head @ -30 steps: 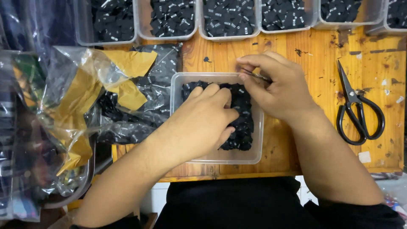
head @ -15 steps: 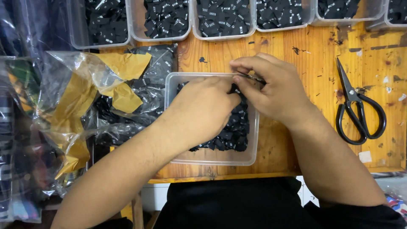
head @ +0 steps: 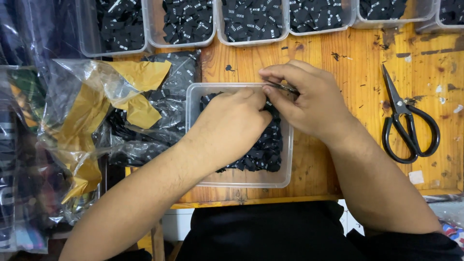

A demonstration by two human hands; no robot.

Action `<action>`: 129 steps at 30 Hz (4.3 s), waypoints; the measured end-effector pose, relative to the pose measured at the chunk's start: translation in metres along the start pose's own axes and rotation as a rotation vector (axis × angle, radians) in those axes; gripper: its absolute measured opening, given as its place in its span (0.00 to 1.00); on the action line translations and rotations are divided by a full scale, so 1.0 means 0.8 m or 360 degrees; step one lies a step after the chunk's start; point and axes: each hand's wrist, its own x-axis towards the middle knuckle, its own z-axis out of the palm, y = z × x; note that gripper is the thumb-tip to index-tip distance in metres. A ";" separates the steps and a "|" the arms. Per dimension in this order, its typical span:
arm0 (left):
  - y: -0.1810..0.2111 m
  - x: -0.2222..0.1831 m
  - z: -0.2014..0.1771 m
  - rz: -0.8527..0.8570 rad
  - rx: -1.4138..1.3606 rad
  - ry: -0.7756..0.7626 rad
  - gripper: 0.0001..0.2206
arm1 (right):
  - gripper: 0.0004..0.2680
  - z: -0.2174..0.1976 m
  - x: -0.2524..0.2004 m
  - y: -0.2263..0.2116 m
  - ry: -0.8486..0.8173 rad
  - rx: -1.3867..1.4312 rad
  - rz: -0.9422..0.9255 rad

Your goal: Using small snips to trim excess plastic flashing from garment accessories at a workbench.

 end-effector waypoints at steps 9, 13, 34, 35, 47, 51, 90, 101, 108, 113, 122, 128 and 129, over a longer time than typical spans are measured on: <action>0.002 0.002 0.007 -0.0052 0.0016 0.0021 0.05 | 0.09 0.003 -0.002 0.003 0.0031 0.0013 -0.0033; 0.002 -0.002 -0.025 -0.0240 -0.0342 -0.0070 0.11 | 0.09 -0.001 -0.002 -0.002 0.0062 -0.0032 -0.0048; 0.017 -0.065 -0.039 -0.0973 -0.2291 0.0761 0.03 | 0.08 0.005 -0.027 -0.068 0.0034 0.0563 0.0336; 0.018 -0.066 -0.040 -0.1003 -0.2295 0.0748 0.04 | 0.08 0.006 -0.028 -0.068 0.0059 0.0563 0.0379; 0.020 -0.066 -0.032 -0.1010 -0.2354 0.0852 0.09 | 0.07 0.008 -0.029 -0.067 0.0046 0.0480 0.0471; 0.020 -0.066 -0.029 -0.1067 -0.2280 0.0928 0.09 | 0.04 0.007 -0.029 -0.066 0.0004 0.0357 0.0448; 0.023 -0.066 -0.048 -0.0942 -0.2075 0.0795 0.12 | 0.02 0.004 -0.025 -0.062 0.0074 0.0519 0.0391; 0.011 -0.067 -0.029 -0.0265 -0.0379 0.0131 0.11 | 0.02 0.005 -0.023 -0.063 0.0181 0.0643 0.0347; 0.010 -0.064 -0.029 -0.0227 -0.0412 0.0206 0.05 | 0.02 0.002 -0.021 -0.065 0.0155 0.0678 0.0392; 0.017 -0.063 -0.056 -0.0445 -0.1227 0.0732 0.03 | 0.01 -0.002 -0.024 -0.059 0.0187 0.0783 0.0421; 0.031 -0.069 -0.054 -0.1045 -0.1876 0.1013 0.11 | 0.03 -0.002 -0.024 -0.076 0.0109 0.0667 0.0365; 0.039 -0.067 -0.052 -0.0999 -0.1928 0.1027 0.11 | 0.03 0.004 -0.023 -0.076 0.0090 0.0648 0.0328; 0.040 -0.067 -0.052 -0.0971 -0.1949 0.1004 0.11 | 0.03 0.004 -0.023 -0.076 0.0087 0.0659 0.0303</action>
